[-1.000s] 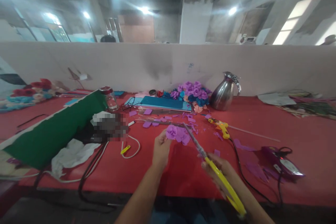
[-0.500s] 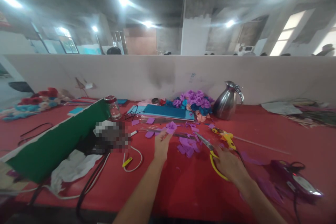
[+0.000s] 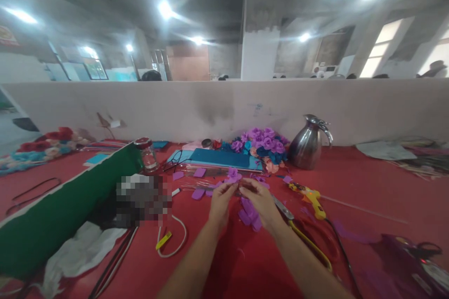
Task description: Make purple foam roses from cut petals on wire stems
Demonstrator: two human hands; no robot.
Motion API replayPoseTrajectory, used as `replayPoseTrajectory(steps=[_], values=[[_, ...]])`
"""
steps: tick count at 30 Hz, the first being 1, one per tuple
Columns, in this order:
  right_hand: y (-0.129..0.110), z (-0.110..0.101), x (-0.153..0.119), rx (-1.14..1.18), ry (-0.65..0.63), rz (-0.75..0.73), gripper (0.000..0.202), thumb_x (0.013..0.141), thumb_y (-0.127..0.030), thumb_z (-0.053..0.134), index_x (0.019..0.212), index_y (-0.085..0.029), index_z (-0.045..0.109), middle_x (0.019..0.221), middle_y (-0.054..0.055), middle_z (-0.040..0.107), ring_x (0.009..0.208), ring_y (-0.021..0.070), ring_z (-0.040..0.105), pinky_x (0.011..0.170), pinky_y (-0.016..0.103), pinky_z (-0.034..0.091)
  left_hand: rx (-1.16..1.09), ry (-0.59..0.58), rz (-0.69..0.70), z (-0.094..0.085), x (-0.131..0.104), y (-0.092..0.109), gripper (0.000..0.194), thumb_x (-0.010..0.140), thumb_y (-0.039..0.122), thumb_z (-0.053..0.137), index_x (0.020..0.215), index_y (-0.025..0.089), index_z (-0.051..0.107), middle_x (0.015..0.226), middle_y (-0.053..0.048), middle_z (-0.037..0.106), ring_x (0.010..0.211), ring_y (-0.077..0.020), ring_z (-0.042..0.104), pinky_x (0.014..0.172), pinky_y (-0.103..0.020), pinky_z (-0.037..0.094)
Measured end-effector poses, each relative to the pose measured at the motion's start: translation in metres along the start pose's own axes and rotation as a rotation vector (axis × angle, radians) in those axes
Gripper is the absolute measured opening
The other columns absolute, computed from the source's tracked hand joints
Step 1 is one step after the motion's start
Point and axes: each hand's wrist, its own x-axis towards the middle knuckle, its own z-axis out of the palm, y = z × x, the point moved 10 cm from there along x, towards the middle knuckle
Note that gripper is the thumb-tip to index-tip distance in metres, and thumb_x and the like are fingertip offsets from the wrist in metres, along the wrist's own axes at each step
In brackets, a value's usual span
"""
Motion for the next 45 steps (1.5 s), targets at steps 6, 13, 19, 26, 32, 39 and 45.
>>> replayPoseTrajectory(steps=[6, 13, 19, 26, 32, 39, 45], values=[[0.012, -0.006, -0.007, 0.228, 0.027, 0.101, 0.03, 0.054, -0.026, 0.08, 0.083, -0.021, 0.073, 0.085, 0.003, 0.073, 0.083, 0.0205, 0.064, 0.085, 0.036, 0.047, 0.275, -0.041, 0.079, -0.003, 0.002, 0.006, 0.018, 0.07, 0.029, 0.071, 0.082, 0.017, 0.077, 0.077, -0.006, 0.075, 0.076, -0.0209, 0.065, 0.078, -0.034, 0.049], [0.015, -0.002, -0.014, 0.347, -0.029, 0.164, 0.014, 0.06, -0.021, 0.07, 0.075, -0.021, 0.071, 0.075, 0.001, 0.069, 0.075, 0.0181, 0.06, 0.078, 0.03, 0.045, 0.464, -0.051, 0.216, -0.002, -0.004, 0.025, 0.01, 0.067, 0.024, 0.072, 0.076, 0.021, 0.078, 0.084, -0.005, 0.075, 0.085, -0.0238, 0.063, 0.086, -0.035, 0.046], [0.015, -0.006, -0.015, 0.289, 0.001, 0.132, 0.006, 0.061, -0.021, 0.07, 0.068, -0.021, 0.069, 0.081, 0.001, 0.065, 0.085, 0.0179, 0.057, 0.083, 0.03, 0.042, 0.425, -0.054, 0.196, -0.002, -0.006, 0.017, 0.011, 0.066, 0.026, 0.074, 0.075, 0.022, 0.078, 0.083, -0.005, 0.074, 0.087, -0.0242, 0.063, 0.087, -0.036, 0.045], [0.002, -0.01, -0.017, 0.115, 0.043, 0.051, 0.011, 0.061, -0.028, 0.074, 0.064, -0.021, 0.067, 0.088, 0.002, 0.061, 0.09, 0.0199, 0.054, 0.086, 0.032, 0.04, 0.333, -0.031, 0.071, -0.006, -0.006, 0.003, 0.014, 0.063, 0.029, 0.077, 0.074, 0.02, 0.077, 0.077, -0.004, 0.072, 0.082, -0.0225, 0.062, 0.088, -0.038, 0.045], [0.015, -0.013, -0.014, 0.126, 0.047, 0.061, 0.014, 0.064, -0.028, 0.073, 0.075, -0.022, 0.067, 0.082, 0.001, 0.065, 0.084, 0.0191, 0.057, 0.083, 0.032, 0.042, 0.164, -0.016, -0.013, -0.003, -0.009, -0.005, 0.014, 0.064, 0.027, 0.077, 0.075, 0.019, 0.077, 0.084, -0.005, 0.072, 0.086, -0.0204, 0.061, 0.085, -0.033, 0.045], [0.024, -0.015, -0.01, -0.146, 0.038, 0.007, 0.026, 0.071, -0.045, 0.072, 0.083, -0.021, 0.072, 0.086, 0.006, 0.071, 0.087, 0.0229, 0.062, 0.084, 0.038, 0.044, -0.037, 0.032, -0.117, -0.005, -0.012, -0.016, 0.013, 0.061, 0.022, 0.079, 0.073, 0.019, 0.075, 0.079, -0.002, 0.071, 0.078, -0.0142, 0.061, 0.082, -0.028, 0.044], [0.019, -0.012, -0.013, -0.074, 0.009, 0.044, 0.025, 0.07, -0.044, 0.071, 0.077, -0.02, 0.072, 0.078, 0.003, 0.069, 0.077, 0.0191, 0.059, 0.076, 0.033, 0.044, -0.098, -0.063, -0.249, 0.004, -0.014, -0.019, 0.017, 0.057, 0.024, 0.083, 0.07, 0.017, 0.075, 0.074, -0.003, 0.072, 0.071, -0.014, 0.061, 0.077, -0.028, 0.045]])
